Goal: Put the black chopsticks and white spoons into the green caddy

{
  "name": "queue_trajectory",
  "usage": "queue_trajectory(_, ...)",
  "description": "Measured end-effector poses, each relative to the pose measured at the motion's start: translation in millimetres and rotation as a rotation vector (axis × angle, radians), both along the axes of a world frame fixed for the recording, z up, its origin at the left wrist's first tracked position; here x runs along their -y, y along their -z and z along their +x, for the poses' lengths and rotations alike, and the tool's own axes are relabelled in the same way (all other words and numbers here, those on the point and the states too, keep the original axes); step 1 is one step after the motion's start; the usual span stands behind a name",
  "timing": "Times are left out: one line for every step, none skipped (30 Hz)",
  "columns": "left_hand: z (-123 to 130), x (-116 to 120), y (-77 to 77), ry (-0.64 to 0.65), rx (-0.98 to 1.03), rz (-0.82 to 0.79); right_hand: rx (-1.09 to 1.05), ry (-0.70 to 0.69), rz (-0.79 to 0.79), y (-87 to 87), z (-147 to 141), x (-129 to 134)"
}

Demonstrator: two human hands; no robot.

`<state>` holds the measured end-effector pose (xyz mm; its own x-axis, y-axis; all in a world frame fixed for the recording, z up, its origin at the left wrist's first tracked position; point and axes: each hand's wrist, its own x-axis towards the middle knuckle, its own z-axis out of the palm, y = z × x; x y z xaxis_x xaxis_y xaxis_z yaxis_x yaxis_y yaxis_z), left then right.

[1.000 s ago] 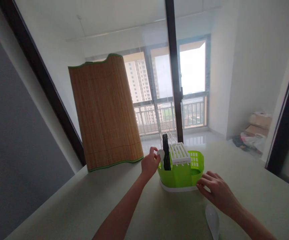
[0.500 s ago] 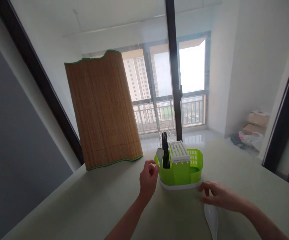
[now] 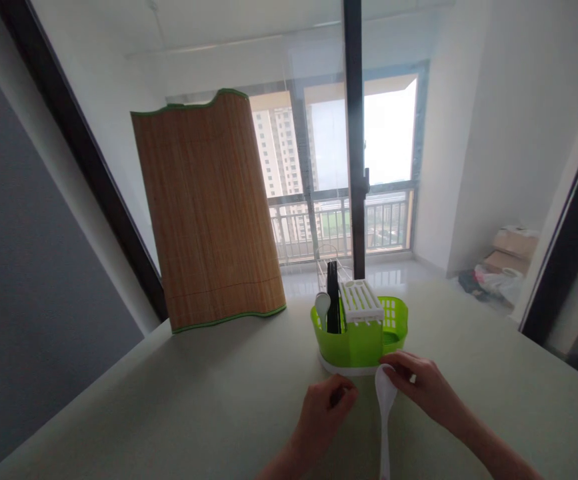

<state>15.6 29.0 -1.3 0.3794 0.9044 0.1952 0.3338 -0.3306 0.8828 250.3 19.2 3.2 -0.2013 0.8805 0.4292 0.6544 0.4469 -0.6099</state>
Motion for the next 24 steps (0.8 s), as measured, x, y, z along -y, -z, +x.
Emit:
queue_trajectory(0.8, 3.4, -2.0, -0.004, 0.010, 0.004, -0.039, 0.019, 0.108, -2.2, -6.1, 3.7)
queue_trajectory(1.7, 6.8, -3.9, -0.006, 0.023, 0.009, -0.077, 0.036, 0.227, -4.5, -11.8, 8.1)
queue_trajectory(2.9, 10.2, -5.6, -0.002, 0.034, 0.015, -0.108, 0.051, 0.337, -6.7, -17.0, 13.0)
queue_trajectory(4.1, 13.5, -7.1, 0.011, 0.043, 0.019, -0.124, 0.061, 0.423, -8.7, -21.5, 18.0)
queue_trajectory(5.4, 16.7, -8.4, 0.028, 0.049, 0.023, -0.124, 0.063, 0.480, -10.6, -25.2, 23.0)
queue_trajectory(6.7, 19.7, -9.5, 0.050, 0.053, 0.026, -0.111, 0.058, 0.519, -12.2, -28.0, 27.6)
queue_trajectory(8.0, 22.5, -10.4, 0.069, 0.059, 0.033, -0.087, 0.049, 0.553, -13.6, -30.1, 31.9)
queue_trajectory(9.1, 25.2, -11.2, 0.078, 0.065, 0.045, -0.056, 0.041, 0.587, -14.9, -31.5, 35.6)
queue_trajectory(10.0, 27.6, -11.9, 0.077, 0.069, 0.067, -0.021, 0.034, 0.625, -15.9, -32.5, 39.0)
queue_trajectory(10.6, 29.8, -12.5, 0.065, 0.072, 0.099, 0.015, 0.028, 0.664, -16.9, -33.2, 41.9)
queue_trajectory(10.8, 31.6, -12.8, 0.049, 0.071, 0.139, 0.045, 0.019, 0.710, -17.9, -33.6, 44.6)
queue_trajectory(10.7, 33.2, -12.8, 0.032, 0.070, 0.185, 0.069, 0.006, 0.751, -18.8, -34.0, 47.1)
queue_trajectory(10.2, 34.6, -12.4, 0.018, 0.071, 0.233, 0.089, -0.014, 0.789, -19.7, -34.3, 49.4)
queue_trajectory(9.5, 35.7, -11.7, 0.013, 0.077, 0.282, 0.101, -0.035, 0.826, -20.5, -34.8, 51.6)
queue_trajectory(8.4, 36.8, -10.8, 0.011, 0.088, 0.323, 0.117, -0.057, 0.853, -21.1, -35.5, 53.6)
queue_trajectory(7.2, 37.8, -9.9, 0.009, 0.098, 0.354, 0.134, -0.076, 0.864, -21.4, -36.3, 55.4)
queue_trajectory(5.7, 38.7, -9.3, 0.006, 0.104, 0.376, 0.151, -0.091, 0.864, -21.3, -37.4, 56.8)
queue_trajectory(4.0, 39.6, -9.1, -0.001, 0.104, 0.394, 0.165, -0.103, 0.856, -20.8, -38.6, 57.7)
queue_trajectory(2.0, 40.2, -9.8, -0.010, 0.093, 0.409, 0.173, -0.114, 0.846, -20.0, -40.0, 58.2)
queue_trajectory(-0.2, 40.4, -11.4, -0.021, 0.073, 0.430, 0.174, -0.121, 0.836, -18.9, -41.3, 58.0)
queue_trajectory(-2.7, 39.9, -14.4, -0.038, 0.049, 0.458, 0.166, -0.123, 0.835, -17.6, -42.5, 57.2)
queue_trajectory(-5.6, 38.4, -19.0, -0.064, 0.031, 0.493, 0.151, -0.115, 0.841, -16.3, -43.4, 55.8)
queue_trajectory(-8.8, 35.6, -25.3, -0.104, 0.020, 0.528, 0.138, -0.096, 0.841, -15.1, -43.8, 54.1)
queue_trajectory(-12.3, 31.5, -33.6, -0.159, 0.023, 0.564, 0.124, -0.067, 0.835, -14.1, -43.9, 52.1)
